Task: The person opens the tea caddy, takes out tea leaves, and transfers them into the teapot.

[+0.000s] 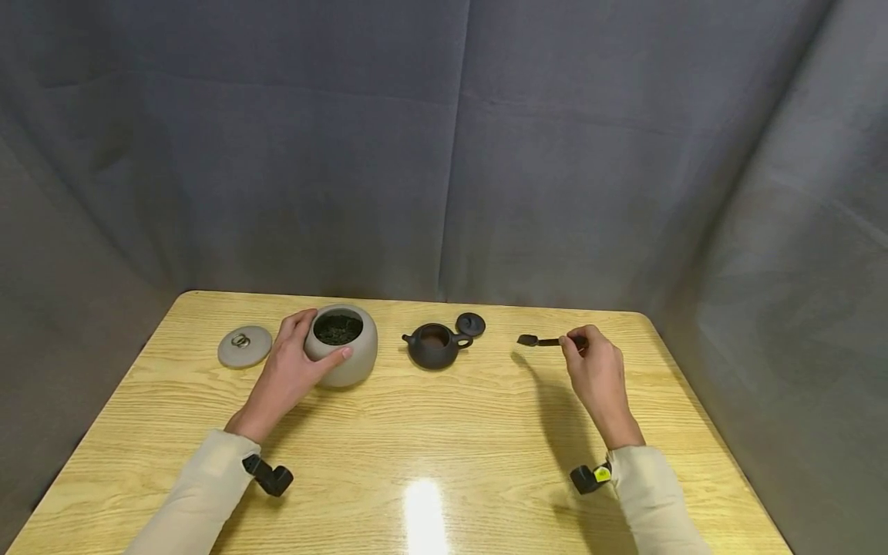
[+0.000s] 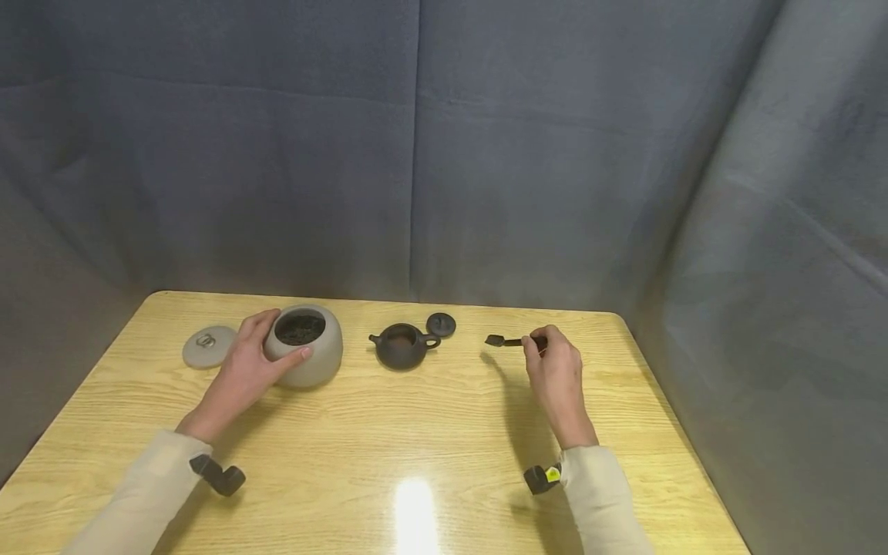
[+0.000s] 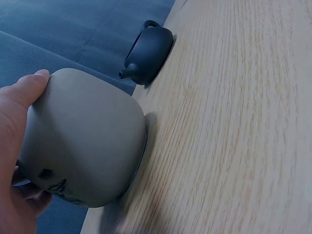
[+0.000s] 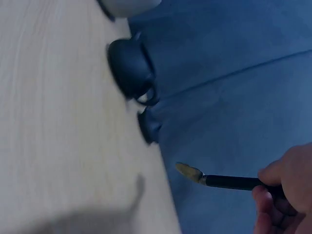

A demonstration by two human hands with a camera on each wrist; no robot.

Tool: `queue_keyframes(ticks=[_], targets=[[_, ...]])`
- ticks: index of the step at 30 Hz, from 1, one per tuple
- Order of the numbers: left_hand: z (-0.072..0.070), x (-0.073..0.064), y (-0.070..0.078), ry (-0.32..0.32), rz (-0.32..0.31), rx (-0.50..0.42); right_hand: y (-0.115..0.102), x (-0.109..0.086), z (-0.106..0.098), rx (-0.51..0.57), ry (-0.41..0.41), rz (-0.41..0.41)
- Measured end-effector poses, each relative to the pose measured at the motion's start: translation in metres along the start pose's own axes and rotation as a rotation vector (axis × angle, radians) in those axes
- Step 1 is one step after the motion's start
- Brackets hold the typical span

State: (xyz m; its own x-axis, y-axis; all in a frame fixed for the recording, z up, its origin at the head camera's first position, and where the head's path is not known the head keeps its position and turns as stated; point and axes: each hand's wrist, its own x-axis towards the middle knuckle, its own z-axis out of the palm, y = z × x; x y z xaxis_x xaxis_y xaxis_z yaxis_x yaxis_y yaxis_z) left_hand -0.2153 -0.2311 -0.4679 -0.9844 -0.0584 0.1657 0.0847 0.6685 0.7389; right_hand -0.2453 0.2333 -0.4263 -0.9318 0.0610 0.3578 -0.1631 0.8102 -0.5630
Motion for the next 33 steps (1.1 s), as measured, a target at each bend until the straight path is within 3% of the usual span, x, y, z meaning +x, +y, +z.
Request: queue_keyframes(ticks=[9, 18, 33], targets=[[0.0, 0.0, 0.0, -0.003, -0.007, -0.007, -0.046, 0.005, -0.011, 0.024, 0.04, -0.103], [-0.002, 0.0, 0.002, -0.008, -0.003, -0.001, -0.086, 0.011, -0.01, 0.089, -0.026, -0.176], [-0.003, 0.0, 0.003, -0.006, -0.009, -0.005, -0.166, 0.016, 0.029, 0.232, -0.196, -0.365]])
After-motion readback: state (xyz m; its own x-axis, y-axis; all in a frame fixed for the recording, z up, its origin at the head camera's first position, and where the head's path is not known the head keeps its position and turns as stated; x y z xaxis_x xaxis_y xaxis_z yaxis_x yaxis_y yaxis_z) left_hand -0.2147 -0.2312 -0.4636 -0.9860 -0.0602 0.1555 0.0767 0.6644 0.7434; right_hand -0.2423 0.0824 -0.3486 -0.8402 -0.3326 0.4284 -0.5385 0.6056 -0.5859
